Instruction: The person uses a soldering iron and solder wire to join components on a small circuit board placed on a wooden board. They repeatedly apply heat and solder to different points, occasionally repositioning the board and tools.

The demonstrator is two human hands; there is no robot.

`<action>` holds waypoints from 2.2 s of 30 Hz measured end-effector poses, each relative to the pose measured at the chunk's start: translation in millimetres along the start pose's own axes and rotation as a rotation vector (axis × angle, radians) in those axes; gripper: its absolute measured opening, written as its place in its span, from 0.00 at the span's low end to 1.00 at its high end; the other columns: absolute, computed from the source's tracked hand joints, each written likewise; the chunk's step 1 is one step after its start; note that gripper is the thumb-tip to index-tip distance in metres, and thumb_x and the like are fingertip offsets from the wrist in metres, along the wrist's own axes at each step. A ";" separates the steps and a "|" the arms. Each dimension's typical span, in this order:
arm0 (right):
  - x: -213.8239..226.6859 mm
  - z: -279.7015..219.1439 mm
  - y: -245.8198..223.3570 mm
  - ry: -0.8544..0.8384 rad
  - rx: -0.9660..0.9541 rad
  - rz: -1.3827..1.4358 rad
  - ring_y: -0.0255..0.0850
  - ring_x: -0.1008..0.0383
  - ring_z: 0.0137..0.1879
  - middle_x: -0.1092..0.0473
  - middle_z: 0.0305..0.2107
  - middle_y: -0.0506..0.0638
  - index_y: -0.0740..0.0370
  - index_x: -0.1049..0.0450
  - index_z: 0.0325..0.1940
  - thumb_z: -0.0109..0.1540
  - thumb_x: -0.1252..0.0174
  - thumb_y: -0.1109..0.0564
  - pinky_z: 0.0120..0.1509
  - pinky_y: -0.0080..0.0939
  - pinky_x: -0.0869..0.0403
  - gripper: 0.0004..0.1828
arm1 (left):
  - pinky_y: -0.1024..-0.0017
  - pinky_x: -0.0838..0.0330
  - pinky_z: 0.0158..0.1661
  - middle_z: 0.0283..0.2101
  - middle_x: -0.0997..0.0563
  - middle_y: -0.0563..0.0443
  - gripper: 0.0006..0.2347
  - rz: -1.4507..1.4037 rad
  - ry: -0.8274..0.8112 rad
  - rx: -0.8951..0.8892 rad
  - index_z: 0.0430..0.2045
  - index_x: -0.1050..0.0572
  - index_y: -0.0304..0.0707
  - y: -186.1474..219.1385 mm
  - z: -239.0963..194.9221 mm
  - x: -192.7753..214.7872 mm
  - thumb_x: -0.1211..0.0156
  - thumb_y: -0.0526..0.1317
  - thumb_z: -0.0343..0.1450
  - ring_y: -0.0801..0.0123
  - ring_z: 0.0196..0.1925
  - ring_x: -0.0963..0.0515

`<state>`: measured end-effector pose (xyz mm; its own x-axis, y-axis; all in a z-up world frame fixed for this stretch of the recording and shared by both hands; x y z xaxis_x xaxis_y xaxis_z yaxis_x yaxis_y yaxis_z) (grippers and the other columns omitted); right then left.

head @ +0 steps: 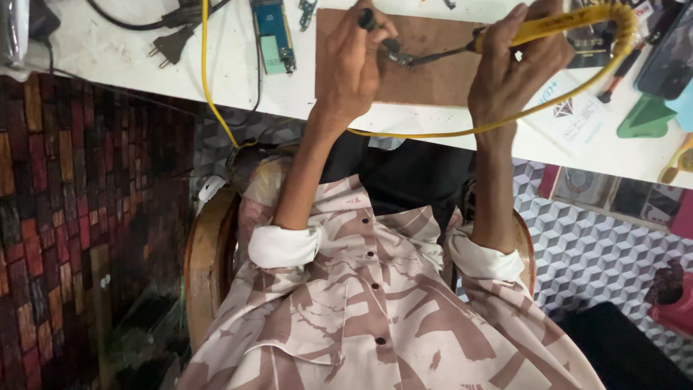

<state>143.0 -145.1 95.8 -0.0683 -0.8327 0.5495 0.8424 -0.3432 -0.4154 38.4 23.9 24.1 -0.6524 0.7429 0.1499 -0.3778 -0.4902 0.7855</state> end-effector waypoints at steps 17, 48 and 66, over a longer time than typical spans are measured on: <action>-0.9 -18.7 5.9 0.017 -0.013 -0.144 0.46 0.41 0.48 0.34 0.38 0.53 0.65 0.31 0.48 0.79 0.48 0.58 0.58 0.43 0.40 0.08 | 0.63 0.29 0.36 0.33 0.25 0.44 0.09 0.093 0.006 -0.111 0.47 0.32 0.19 8.6 1.8 -1.2 0.55 0.31 0.79 0.56 0.35 0.25; 0.8 -18.8 1.9 -0.086 -0.056 -0.013 0.45 0.38 0.42 0.34 0.31 0.49 0.62 0.33 0.36 0.75 0.44 0.62 0.55 0.47 0.43 0.13 | 0.62 0.27 0.41 0.36 0.23 0.44 0.06 0.160 -0.019 -0.054 0.37 0.31 0.30 2.1 -3.9 -4.4 0.57 0.32 0.81 0.58 0.39 0.21; -0.8 -0.2 -8.6 -0.161 0.001 0.014 0.48 0.37 0.31 0.35 0.29 0.53 0.65 0.34 0.36 0.72 0.43 0.65 0.45 0.52 0.43 0.11 | 0.56 0.33 0.42 0.38 0.25 0.41 0.04 0.213 -0.032 -0.078 0.36 0.32 0.27 10.8 3.6 -0.3 0.57 0.27 0.79 0.50 0.39 0.26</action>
<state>135.7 -141.6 98.8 0.0297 -0.7572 0.6525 0.8432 -0.3316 -0.4232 36.9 20.0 34.7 -0.7025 0.6319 0.3274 -0.2841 -0.6708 0.6850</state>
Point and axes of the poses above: each hand's wrist, its own z-axis towards the middle knuckle, its own x-axis out of the back of the hand, y = z × x, the point moved 6 cm from there along z, towards the middle knuckle
